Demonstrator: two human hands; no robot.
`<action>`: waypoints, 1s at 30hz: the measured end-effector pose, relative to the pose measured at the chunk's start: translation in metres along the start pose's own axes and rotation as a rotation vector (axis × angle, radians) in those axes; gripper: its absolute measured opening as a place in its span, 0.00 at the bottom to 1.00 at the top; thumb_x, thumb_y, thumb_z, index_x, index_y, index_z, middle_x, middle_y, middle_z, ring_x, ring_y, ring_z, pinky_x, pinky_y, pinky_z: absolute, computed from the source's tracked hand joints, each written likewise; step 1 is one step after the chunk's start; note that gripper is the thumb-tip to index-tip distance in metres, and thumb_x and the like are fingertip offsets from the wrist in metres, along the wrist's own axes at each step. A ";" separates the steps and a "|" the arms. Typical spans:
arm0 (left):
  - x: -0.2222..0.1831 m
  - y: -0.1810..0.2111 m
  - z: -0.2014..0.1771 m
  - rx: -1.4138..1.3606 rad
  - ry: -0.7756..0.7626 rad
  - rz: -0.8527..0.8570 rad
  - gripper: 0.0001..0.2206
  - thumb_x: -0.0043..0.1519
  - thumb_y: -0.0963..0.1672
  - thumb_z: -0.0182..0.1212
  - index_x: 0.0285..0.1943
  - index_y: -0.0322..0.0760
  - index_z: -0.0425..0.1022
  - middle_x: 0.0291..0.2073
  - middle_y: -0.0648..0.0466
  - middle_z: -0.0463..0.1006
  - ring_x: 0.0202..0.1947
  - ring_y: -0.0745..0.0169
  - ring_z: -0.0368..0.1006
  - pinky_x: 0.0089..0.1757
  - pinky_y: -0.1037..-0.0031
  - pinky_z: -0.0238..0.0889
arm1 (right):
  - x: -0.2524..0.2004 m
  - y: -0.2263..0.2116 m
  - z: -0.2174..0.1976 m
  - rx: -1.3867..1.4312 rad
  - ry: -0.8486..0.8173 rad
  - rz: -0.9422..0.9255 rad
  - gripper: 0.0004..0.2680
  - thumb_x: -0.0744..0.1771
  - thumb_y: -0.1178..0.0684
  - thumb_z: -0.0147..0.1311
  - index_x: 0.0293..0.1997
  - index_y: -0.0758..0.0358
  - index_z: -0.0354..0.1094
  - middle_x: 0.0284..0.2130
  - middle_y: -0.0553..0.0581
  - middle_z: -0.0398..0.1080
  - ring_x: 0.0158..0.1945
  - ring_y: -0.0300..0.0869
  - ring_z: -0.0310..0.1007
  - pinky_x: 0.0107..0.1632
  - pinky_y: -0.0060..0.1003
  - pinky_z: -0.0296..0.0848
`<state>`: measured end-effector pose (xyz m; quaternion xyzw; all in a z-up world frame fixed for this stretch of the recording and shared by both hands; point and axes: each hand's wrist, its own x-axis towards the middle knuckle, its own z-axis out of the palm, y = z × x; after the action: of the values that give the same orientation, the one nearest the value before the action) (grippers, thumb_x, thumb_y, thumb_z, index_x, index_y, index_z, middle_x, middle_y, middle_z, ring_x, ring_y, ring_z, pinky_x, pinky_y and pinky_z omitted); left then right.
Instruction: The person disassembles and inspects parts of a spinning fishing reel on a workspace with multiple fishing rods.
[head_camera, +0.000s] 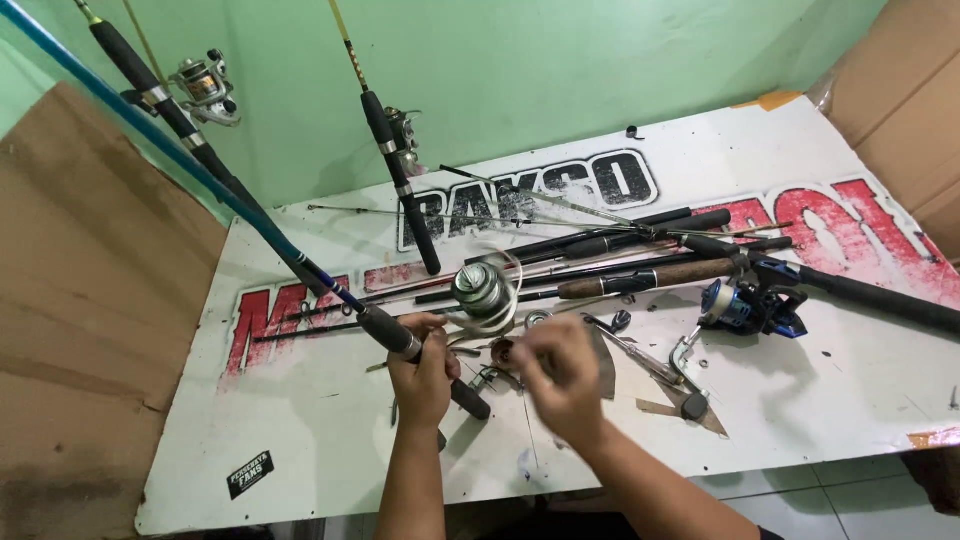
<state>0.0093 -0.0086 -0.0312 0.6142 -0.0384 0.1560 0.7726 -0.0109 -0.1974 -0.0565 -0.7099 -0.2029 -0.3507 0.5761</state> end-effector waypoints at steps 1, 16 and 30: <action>-0.001 0.001 0.000 -0.001 0.000 0.001 0.04 0.68 0.39 0.53 0.49 0.34 0.68 0.27 0.56 0.68 0.19 0.73 0.64 0.24 0.77 0.63 | 0.017 -0.014 -0.004 0.000 0.000 -0.001 0.07 0.67 0.60 0.64 0.45 0.54 0.70 0.43 0.51 0.73 0.45 0.36 0.73 0.48 0.33 0.75; -0.014 0.026 0.018 0.031 0.025 0.002 0.10 0.64 0.40 0.60 0.53 0.37 0.69 0.32 0.58 0.72 0.21 0.76 0.64 0.23 0.80 0.59 | 0.034 -0.033 -0.014 0.563 -0.255 0.397 0.28 0.65 0.57 0.68 0.70 0.67 0.51 0.54 0.59 0.66 0.56 0.43 0.71 0.58 0.40 0.77; -0.001 0.048 0.001 0.439 -0.226 0.051 0.13 0.58 0.44 0.73 0.47 0.35 0.78 0.28 0.66 0.74 0.29 0.80 0.64 0.32 0.85 0.61 | 0.013 -0.017 -0.054 0.528 -0.645 0.663 0.34 0.61 0.45 0.71 0.72 0.66 0.55 0.61 0.60 0.69 0.67 0.46 0.67 0.69 0.44 0.63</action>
<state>-0.0052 -0.0005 0.0139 0.7798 -0.1053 0.1105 0.6071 -0.0285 -0.2461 -0.0307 -0.6385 -0.2160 0.1492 0.7235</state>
